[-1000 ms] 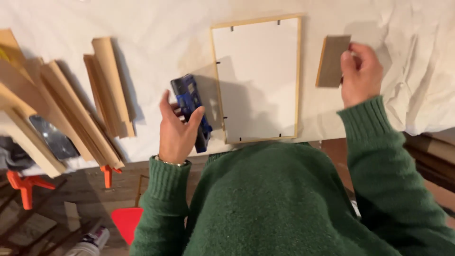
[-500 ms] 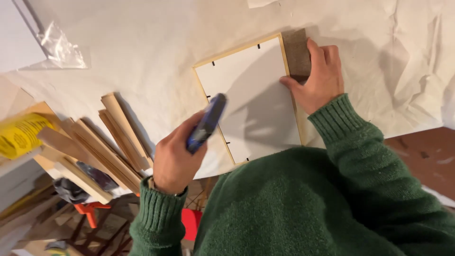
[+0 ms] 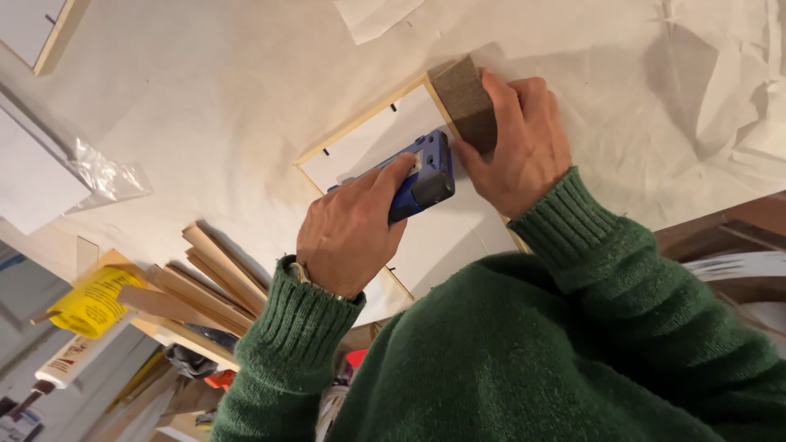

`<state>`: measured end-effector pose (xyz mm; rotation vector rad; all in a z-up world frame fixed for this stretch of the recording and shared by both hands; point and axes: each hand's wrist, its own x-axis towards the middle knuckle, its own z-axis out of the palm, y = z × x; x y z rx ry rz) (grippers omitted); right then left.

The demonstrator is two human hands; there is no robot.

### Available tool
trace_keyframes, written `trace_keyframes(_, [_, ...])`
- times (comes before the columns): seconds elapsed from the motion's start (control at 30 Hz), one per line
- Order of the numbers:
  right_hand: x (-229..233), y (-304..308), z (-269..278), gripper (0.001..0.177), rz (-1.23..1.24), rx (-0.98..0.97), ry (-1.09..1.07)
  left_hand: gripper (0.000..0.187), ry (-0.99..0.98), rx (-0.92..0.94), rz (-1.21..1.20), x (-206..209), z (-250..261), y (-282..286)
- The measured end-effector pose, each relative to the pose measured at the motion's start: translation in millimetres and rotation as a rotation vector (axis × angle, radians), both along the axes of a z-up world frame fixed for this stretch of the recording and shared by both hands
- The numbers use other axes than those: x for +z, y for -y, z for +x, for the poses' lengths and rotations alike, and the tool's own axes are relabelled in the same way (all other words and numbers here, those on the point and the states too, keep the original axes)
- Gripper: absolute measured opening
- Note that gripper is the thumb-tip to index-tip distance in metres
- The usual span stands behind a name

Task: The recorder uses a staple gun and wooden blocks to secure backing boards into wooden frames for several pieces of artwork.

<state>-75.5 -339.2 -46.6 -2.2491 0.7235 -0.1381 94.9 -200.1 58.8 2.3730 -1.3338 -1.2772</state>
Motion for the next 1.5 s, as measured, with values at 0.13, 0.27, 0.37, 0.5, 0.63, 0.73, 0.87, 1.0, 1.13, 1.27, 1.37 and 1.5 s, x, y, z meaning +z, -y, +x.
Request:
trace_keyframes(0.13, [2.9, 0.5, 4.0, 0.082, 0.014, -0.008, -0.029, 0.063, 0.012, 0.005, -0.022, -3.2, 2.4, 4.5])
trace_keyframes(0.27, [8.1, 2.5, 8.2, 0.079, 0.017, -0.005, -0.071, 0.064, 0.003, -0.001, 0.036, -2.7, 4.5, 10.2])
trace_keyframes(0.37, [9.1, 2.4, 9.3, 0.077, 0.019, -0.018, -0.082, 0.063, -0.013, 0.019, 0.030, -4.1, 4.9, 10.3])
trace_keyframes(0.5, [9.9, 4.1, 10.1, 0.076, 0.016, -0.004, -0.096, 0.058, -0.033, 0.048, 0.031, -6.6, 7.8, 12.4])
trace_keyframes(0.63, [9.7, 4.9, 10.5, 0.075, 0.004, -0.014, -0.107, 0.052, -0.073, 0.091, 0.211, -7.0, 11.4, 22.3])
trace_keyframes(0.73, [12.1, 5.8, 13.4, 0.075, 0.008, -0.012, -0.114, 0.042, -0.075, 0.102, 0.346, -5.9, 11.2, 22.3])
trace_keyframes(0.87, [16.6, 7.7, 17.4, 0.074, 0.023, -0.034, -0.159, 0.030, -0.072, 0.100, 0.267, -7.5, 9.9, 19.5])
trace_keyframes(1.0, [18.9, 8.2, 20.3, 0.074, 0.048, -0.028, -0.176, 0.028, -0.081, 0.095, 0.304, -6.9, 10.2, 18.1])
trace_keyframes(1.13, [18.7, 7.2, 19.3, 0.072, 0.025, -0.019, -0.177, 0.032, -0.092, 0.107, 0.274, -8.0, 10.1, 17.1])
trace_keyframes(1.27, [18.5, 8.2, 17.6, 0.072, 0.031, -0.010, -0.173, 0.033, -0.101, 0.084, 0.288, -9.2, 8.7, 17.8])
trace_keyframes(1.37, [19.3, 8.0, 17.6, 0.071, 0.024, -0.010, -0.168, 0.029, -0.099, 0.080, 0.286, -11.6, 8.2, 15.4])
trace_keyframes(1.5, [20.5, 9.2, 19.2, 0.072, 0.022, -0.014, -0.171, 0.029, -0.097, 0.063, 0.279, -10.5, 9.5, 17.7])
